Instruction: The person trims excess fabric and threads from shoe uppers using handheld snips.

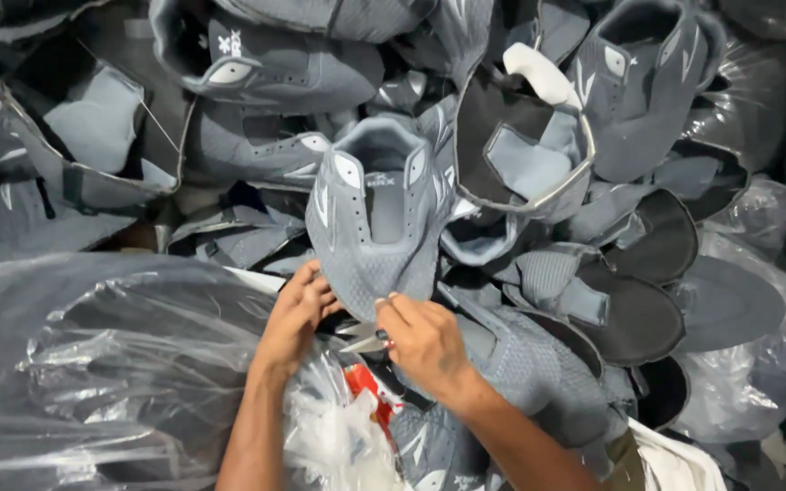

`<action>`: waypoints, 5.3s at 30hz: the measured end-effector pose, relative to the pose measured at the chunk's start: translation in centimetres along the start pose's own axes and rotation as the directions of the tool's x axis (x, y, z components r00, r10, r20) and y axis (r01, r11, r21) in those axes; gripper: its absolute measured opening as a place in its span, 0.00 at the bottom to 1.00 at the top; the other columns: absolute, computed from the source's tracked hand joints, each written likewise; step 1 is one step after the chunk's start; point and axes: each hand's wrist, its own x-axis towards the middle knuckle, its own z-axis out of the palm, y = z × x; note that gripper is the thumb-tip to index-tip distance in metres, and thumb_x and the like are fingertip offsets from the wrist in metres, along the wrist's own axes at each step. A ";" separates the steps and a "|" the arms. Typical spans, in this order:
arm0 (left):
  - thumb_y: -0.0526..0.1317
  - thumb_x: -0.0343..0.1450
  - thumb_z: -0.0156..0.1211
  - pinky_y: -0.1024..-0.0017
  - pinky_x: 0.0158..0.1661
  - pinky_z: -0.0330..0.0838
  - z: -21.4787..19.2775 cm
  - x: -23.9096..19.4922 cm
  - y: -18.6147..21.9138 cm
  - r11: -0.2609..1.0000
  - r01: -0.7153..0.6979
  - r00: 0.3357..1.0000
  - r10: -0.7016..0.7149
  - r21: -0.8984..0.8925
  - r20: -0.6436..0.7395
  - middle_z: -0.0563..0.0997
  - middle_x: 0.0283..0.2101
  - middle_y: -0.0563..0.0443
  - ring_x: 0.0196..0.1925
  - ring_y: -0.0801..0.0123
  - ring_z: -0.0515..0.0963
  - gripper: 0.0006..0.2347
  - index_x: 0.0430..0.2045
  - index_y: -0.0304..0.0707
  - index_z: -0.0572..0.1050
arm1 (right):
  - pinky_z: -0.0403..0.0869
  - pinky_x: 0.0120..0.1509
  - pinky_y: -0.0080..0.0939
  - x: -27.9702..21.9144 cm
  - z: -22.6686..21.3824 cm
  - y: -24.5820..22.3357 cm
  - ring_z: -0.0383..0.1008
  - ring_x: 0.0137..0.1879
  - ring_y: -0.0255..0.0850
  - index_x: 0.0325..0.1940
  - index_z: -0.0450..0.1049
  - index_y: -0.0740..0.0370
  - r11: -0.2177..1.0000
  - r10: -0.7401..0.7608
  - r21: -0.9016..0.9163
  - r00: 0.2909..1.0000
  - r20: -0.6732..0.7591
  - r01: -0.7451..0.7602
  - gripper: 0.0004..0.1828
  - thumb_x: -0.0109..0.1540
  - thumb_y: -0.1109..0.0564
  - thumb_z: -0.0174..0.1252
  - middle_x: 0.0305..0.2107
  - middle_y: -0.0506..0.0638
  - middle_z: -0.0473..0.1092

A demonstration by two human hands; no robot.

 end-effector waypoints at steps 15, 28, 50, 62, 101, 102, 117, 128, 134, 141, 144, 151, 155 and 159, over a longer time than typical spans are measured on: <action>0.49 0.74 0.62 0.69 0.21 0.48 0.9 0.4 -2.9 0.821 0.069 0.872 0.226 0.566 -0.434 0.59 0.16 0.64 0.21 0.80 0.54 0.24 0.09 0.42 0.60 | 0.74 0.35 0.40 -0.5 -4.0 1.1 0.78 0.32 0.43 0.41 0.77 0.62 0.808 0.522 0.260 0.847 0.098 -0.529 0.19 0.53 0.50 0.72 0.30 0.53 0.77; 0.41 0.73 0.64 0.63 0.23 0.55 2.5 0.0 -1.3 0.458 -0.117 0.823 0.541 0.881 -0.172 0.62 0.16 0.44 0.18 0.67 0.59 0.21 0.14 0.25 0.63 | 0.68 0.29 0.35 0.9 1.9 7.6 0.70 0.25 0.31 0.42 0.73 0.62 0.585 0.649 0.428 0.714 0.262 -0.688 0.17 0.66 0.45 0.57 0.19 0.47 0.71; 0.45 0.74 0.60 0.70 0.21 0.57 0.8 0.8 -1.1 0.665 -0.025 0.880 0.369 0.746 -0.300 0.65 0.15 0.57 0.21 0.80 0.61 0.20 0.15 0.28 0.69 | 0.64 0.26 0.45 3.5 3.9 6.3 0.65 0.19 0.42 0.29 0.69 0.66 0.786 0.541 0.318 0.839 0.063 -0.530 0.20 0.62 0.48 0.66 0.14 0.52 0.64; 0.47 0.74 0.62 0.68 0.19 0.51 0.1 0.9 -2.0 0.696 0.056 0.871 0.316 0.715 -0.376 0.59 0.14 0.59 0.20 0.80 0.56 0.25 0.09 0.32 0.60 | 0.64 0.25 0.37 1.5 4.3 8.4 0.66 0.20 0.30 0.31 0.74 0.65 0.560 0.711 0.411 0.672 0.208 -0.719 0.22 0.65 0.43 0.59 0.13 0.45 0.67; 0.46 0.72 0.65 0.73 0.26 0.61 -0.6 0.1 -1.4 0.716 0.339 0.932 -0.166 0.611 -0.323 0.78 0.20 0.46 0.23 0.74 0.71 0.18 0.17 0.27 0.82 | 0.63 0.29 0.31 3.9 4.5 7.7 0.63 0.26 0.25 0.35 0.73 0.63 0.657 0.488 0.596 0.863 0.129 -0.461 0.15 0.65 0.49 0.64 0.18 0.40 0.67; 0.43 0.72 0.65 0.75 0.29 0.67 -0.6 0.0 -1.1 0.803 0.223 0.968 -0.116 0.553 -0.221 0.82 0.23 0.49 0.26 0.76 0.77 0.15 0.17 0.27 0.81 | 0.62 0.28 0.31 3.8 5.7 8.2 0.63 0.24 0.25 0.35 0.72 0.63 0.582 0.525 0.648 0.836 0.160 -0.490 0.15 0.65 0.49 0.63 0.18 0.40 0.67; 0.35 0.72 0.64 0.57 0.36 0.73 2.6 3.7 -2.0 0.111 0.060 0.739 0.663 0.992 -0.119 0.72 0.40 0.38 0.37 0.46 0.78 0.09 0.43 0.33 0.76 | 0.59 0.19 0.30 -0.4 15.0 12.7 0.61 0.16 0.30 0.40 0.71 0.62 -0.045 0.670 0.948 0.694 0.263 -0.315 0.14 0.69 0.48 0.57 0.17 0.46 0.67; 0.32 0.70 0.62 0.53 0.38 0.70 0.9 2.7 -1.2 0.036 -0.044 0.730 0.683 0.998 0.008 0.71 0.40 0.36 0.41 0.41 0.75 0.05 0.34 0.30 0.72 | 0.60 0.18 0.30 1.1 11.5 10.9 0.62 0.16 0.30 0.40 0.72 0.61 -0.066 0.648 0.924 0.688 0.326 -0.376 0.14 0.67 0.47 0.57 0.17 0.46 0.68; 0.31 0.74 0.59 0.56 0.35 0.70 0.9 1.8 -1.3 0.363 -0.095 0.782 0.603 0.927 -0.156 0.75 0.31 0.37 0.35 0.41 0.77 0.04 0.32 0.30 0.71 | 0.62 0.24 0.37 2.4 3.8 7.1 0.64 0.20 0.35 0.36 0.74 0.63 0.541 0.621 0.554 0.745 0.244 -0.633 0.17 0.62 0.47 0.65 0.16 0.49 0.67; 0.34 0.68 0.66 0.61 0.35 0.72 1.7 1.4 -0.1 0.444 -0.081 0.754 0.613 0.892 -0.236 0.76 0.31 0.39 0.32 0.51 0.78 0.11 0.41 0.29 0.75 | 0.69 0.30 0.45 2.2 3.6 6.1 0.70 0.23 0.44 0.32 0.73 0.65 0.898 0.383 0.152 0.903 0.196 -0.414 0.20 0.58 0.46 0.69 0.17 0.52 0.67; 0.33 0.67 0.67 0.60 0.38 0.72 1.4 1.4 -0.5 0.396 -0.089 0.747 0.633 0.914 -0.202 0.74 0.34 0.38 0.36 0.50 0.77 0.13 0.44 0.30 0.75 | 0.69 0.30 0.44 2.3 3.8 6.2 0.69 0.23 0.44 0.32 0.73 0.65 0.902 0.368 0.183 0.918 0.146 -0.391 0.19 0.58 0.47 0.69 0.17 0.52 0.67; 0.35 0.66 0.68 0.54 0.40 0.72 0.6 1.8 -1.3 0.149 -0.070 0.745 0.666 0.986 -0.047 0.75 0.38 0.38 0.40 0.45 0.77 0.13 0.42 0.32 0.78 | 0.67 0.30 0.42 3.5 3.9 6.5 0.66 0.23 0.43 0.33 0.72 0.65 0.896 0.361 0.216 0.920 0.152 -0.387 0.19 0.58 0.49 0.70 0.18 0.52 0.65; 0.38 0.64 0.69 0.53 0.38 0.71 0.1 2.7 -1.7 0.048 0.002 0.785 0.619 0.999 -0.031 0.75 0.36 0.38 0.38 0.46 0.77 0.10 0.36 0.35 0.80 | 0.67 0.30 0.42 3.5 3.5 7.1 0.66 0.23 0.43 0.34 0.73 0.65 0.869 0.405 0.229 0.897 0.179 -0.438 0.18 0.57 0.49 0.70 0.18 0.52 0.65; 0.38 0.63 0.68 0.54 0.39 0.71 -0.3 3.0 -2.5 -0.125 0.046 0.777 0.628 0.991 0.043 0.76 0.39 0.39 0.39 0.48 0.77 0.08 0.32 0.37 0.79 | 0.69 0.35 0.43 3.2 2.1 7.1 0.70 0.29 0.45 0.35 0.73 0.66 0.924 0.325 0.179 0.941 0.095 -0.337 0.19 0.56 0.49 0.72 0.24 0.55 0.68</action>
